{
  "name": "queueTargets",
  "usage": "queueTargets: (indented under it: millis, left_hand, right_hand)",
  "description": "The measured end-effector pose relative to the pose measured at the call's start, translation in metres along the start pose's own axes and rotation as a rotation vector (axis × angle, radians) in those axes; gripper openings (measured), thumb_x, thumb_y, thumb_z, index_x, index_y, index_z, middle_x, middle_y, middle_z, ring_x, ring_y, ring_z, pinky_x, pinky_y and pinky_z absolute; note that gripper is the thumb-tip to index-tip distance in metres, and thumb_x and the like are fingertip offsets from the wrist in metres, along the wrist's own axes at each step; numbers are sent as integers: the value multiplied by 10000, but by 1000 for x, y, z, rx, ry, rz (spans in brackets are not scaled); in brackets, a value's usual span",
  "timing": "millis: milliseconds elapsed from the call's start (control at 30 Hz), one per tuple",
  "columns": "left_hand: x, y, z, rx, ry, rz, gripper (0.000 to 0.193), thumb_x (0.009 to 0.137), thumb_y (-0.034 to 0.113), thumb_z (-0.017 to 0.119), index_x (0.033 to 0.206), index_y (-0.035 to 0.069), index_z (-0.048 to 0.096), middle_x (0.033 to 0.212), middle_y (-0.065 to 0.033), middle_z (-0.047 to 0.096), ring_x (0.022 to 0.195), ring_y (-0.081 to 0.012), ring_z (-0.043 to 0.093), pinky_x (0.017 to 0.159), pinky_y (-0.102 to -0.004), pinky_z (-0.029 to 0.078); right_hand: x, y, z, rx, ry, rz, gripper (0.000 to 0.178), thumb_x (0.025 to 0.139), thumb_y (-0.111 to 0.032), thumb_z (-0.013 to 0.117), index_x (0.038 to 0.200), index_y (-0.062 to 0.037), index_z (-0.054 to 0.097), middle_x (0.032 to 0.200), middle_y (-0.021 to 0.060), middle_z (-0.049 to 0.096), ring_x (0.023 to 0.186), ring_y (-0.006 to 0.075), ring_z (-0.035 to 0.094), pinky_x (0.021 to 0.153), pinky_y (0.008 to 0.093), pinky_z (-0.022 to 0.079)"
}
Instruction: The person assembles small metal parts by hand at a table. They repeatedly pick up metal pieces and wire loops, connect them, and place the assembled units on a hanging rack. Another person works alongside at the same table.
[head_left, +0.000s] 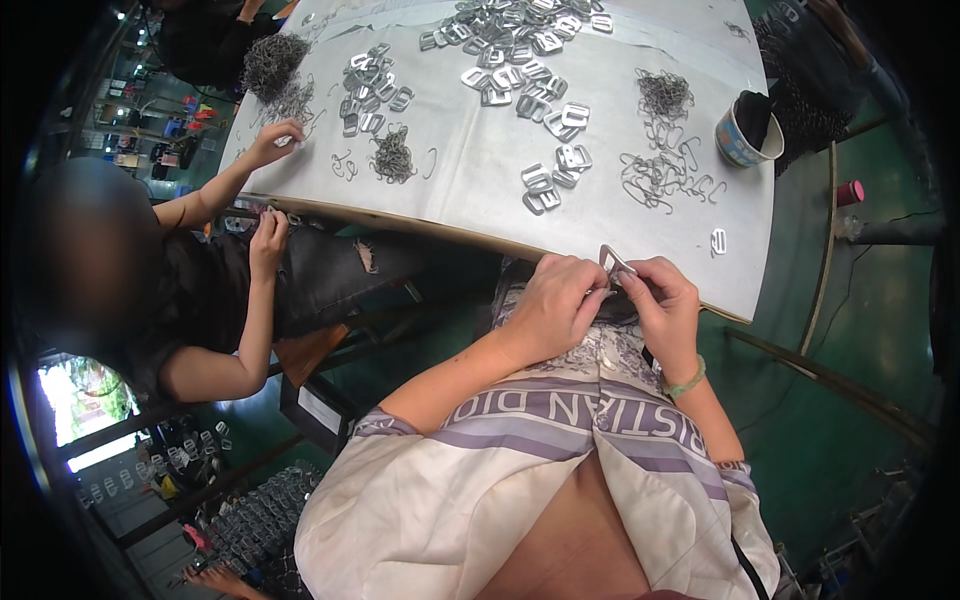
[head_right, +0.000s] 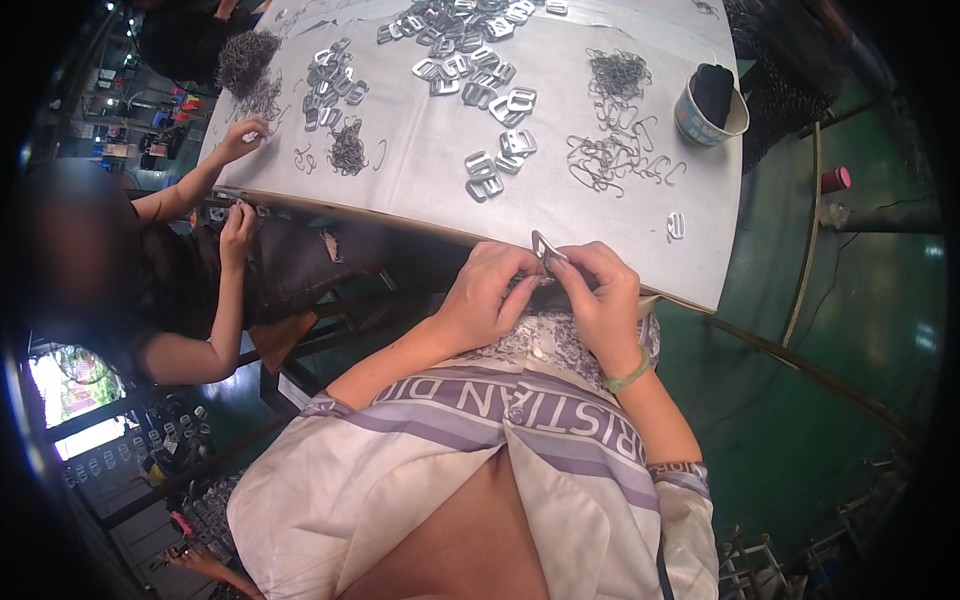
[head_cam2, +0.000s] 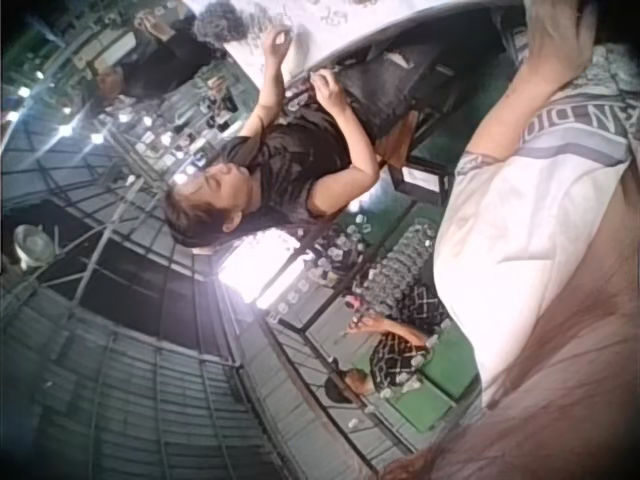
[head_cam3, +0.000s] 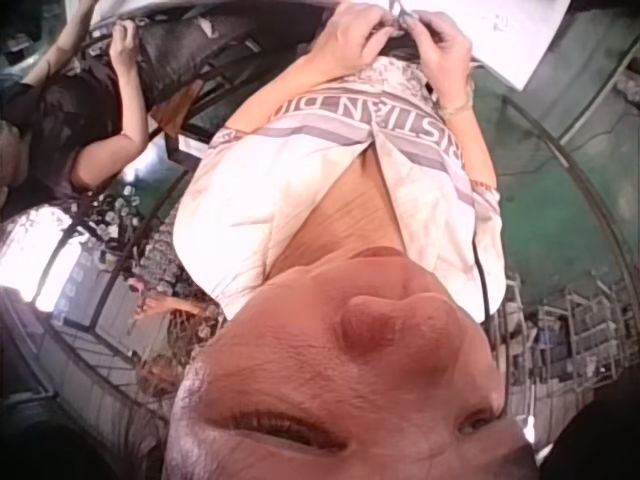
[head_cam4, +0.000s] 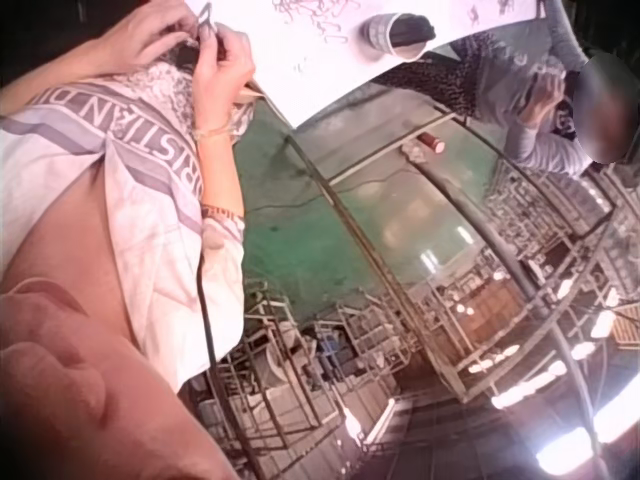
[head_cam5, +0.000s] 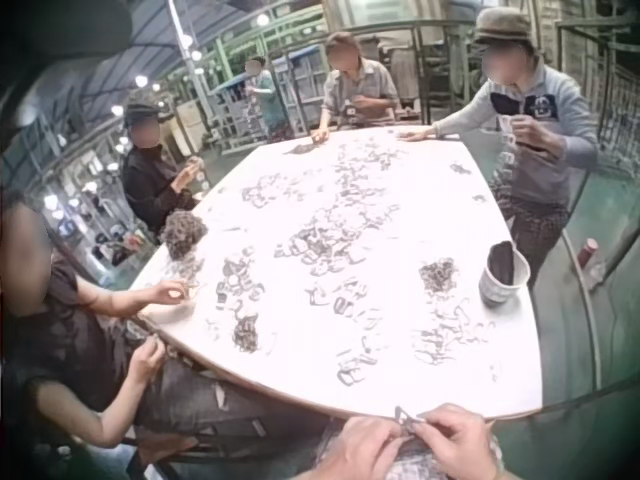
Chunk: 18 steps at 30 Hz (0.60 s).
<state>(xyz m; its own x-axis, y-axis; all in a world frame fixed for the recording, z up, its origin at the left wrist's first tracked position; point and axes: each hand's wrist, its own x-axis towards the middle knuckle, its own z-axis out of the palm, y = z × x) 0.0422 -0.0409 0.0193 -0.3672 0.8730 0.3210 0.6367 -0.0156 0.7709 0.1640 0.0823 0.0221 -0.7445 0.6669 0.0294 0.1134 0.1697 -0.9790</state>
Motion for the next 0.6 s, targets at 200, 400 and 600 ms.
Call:
queueTargets:
  millis: [200,400,600]
  left_hand:
    - [-1,-2,6,51,-67,-26,113,791,21,622,884,34,559,785,-99,590,777,-289,579,790,-388,409]
    - [26,-22,-8,-24,-84,34,94,759,63,695,835,45,642,806,-101,638,783,-300,603,727,-377,477]
    - [90,-67,18,507,-73,314,85,721,35,612,799,32,642,774,-82,628,760,-255,603,707,-344,506]
  right_hand:
    - [-6,-2,-2,-61,26,-81,101,809,16,641,904,34,673,751,96,615,652,158,580,599,271,449]
    - [-13,-1,-6,-180,114,-183,103,794,45,636,890,23,667,743,111,593,629,198,568,577,287,440]
    - [-18,-5,-9,-209,90,-183,92,794,38,645,881,13,663,737,106,582,628,209,562,570,296,436]
